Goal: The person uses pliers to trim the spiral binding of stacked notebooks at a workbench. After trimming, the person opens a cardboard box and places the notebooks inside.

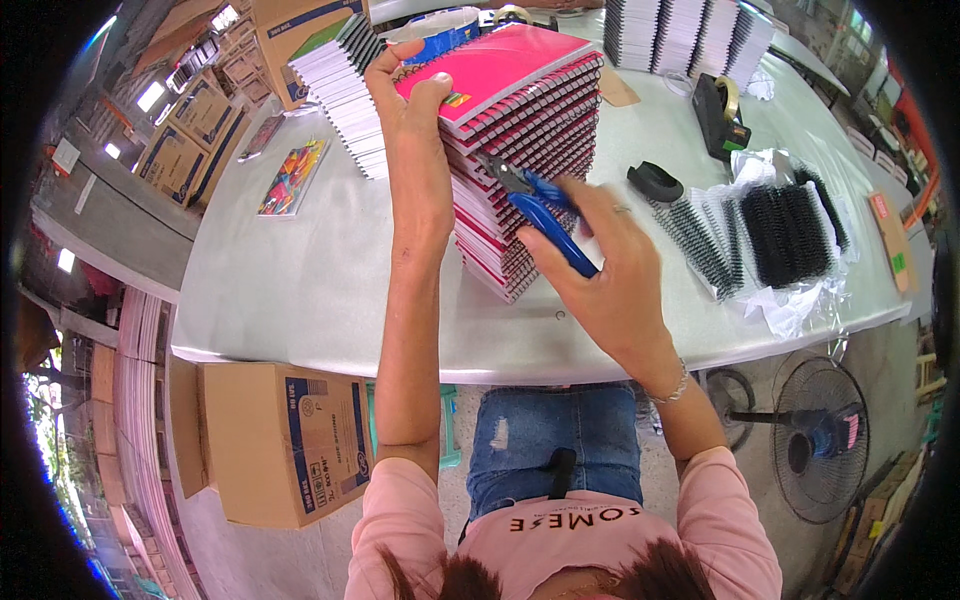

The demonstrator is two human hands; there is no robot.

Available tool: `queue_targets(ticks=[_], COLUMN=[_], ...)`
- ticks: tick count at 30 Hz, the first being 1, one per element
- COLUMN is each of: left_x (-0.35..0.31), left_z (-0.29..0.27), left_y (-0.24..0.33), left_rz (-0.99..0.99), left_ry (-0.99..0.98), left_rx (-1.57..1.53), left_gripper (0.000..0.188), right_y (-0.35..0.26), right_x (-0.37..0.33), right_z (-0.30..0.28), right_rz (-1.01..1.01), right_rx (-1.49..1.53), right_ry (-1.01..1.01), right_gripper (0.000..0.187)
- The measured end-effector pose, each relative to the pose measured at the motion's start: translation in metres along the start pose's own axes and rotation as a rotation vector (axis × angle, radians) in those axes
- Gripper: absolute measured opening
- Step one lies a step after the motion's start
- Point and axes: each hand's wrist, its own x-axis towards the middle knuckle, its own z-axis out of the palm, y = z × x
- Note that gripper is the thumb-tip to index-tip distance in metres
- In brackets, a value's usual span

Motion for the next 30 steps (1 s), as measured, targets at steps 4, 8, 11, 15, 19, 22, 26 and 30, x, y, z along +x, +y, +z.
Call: queue_targets(ticks=[4,8,11,15,19,22,26,30], left_x=[0.000,0.001,0.003,0.001,0.001,-0.002,0.000,0.002], left_z=[-0.002,0.003,0.000,-0.001,0.000,0.003,-0.002,0.000], left_y=[-0.001,0.001,-0.003,-0.002,-0.002,0.002,0.000,-0.003], left_rz=[-0.004,-0.024,0.008,-0.019,-0.022,-0.041,-0.014,0.000], left_ry=[-0.003,-0.007,-0.001,0.009,-0.007,-0.008,0.004,-0.002], left_rx=[-0.043,-0.057,-0.032,-0.011,-0.036,-0.045,-0.029,-0.046], left_gripper=[0.048,0.048,0.048,0.048,0.048,0.048,0.048,0.048], right_y=[-0.008,-0.001,0.007,0.009,0.011,0.011,0.003,0.006], right_x=[0.008,-0.004,-0.010,-0.011,-0.012,-0.011,-0.004,-0.007], right_z=[-0.024,-0.001,0.005,0.011,0.013,0.012,-0.005,-0.003], right_rz=[0.506,0.071,-0.141,-0.238,-0.233,-0.291,0.419,0.245], right_rx=[0.687,0.126,-0.200,-0.333,-0.379,-0.430,0.625,0.426], right_ry=[-0.540,-0.030,0.152,0.228,0.222,0.252,-0.461,-0.288], right_gripper=[0.038,0.044,0.061,0.062,0.063,0.058,0.051,0.050])
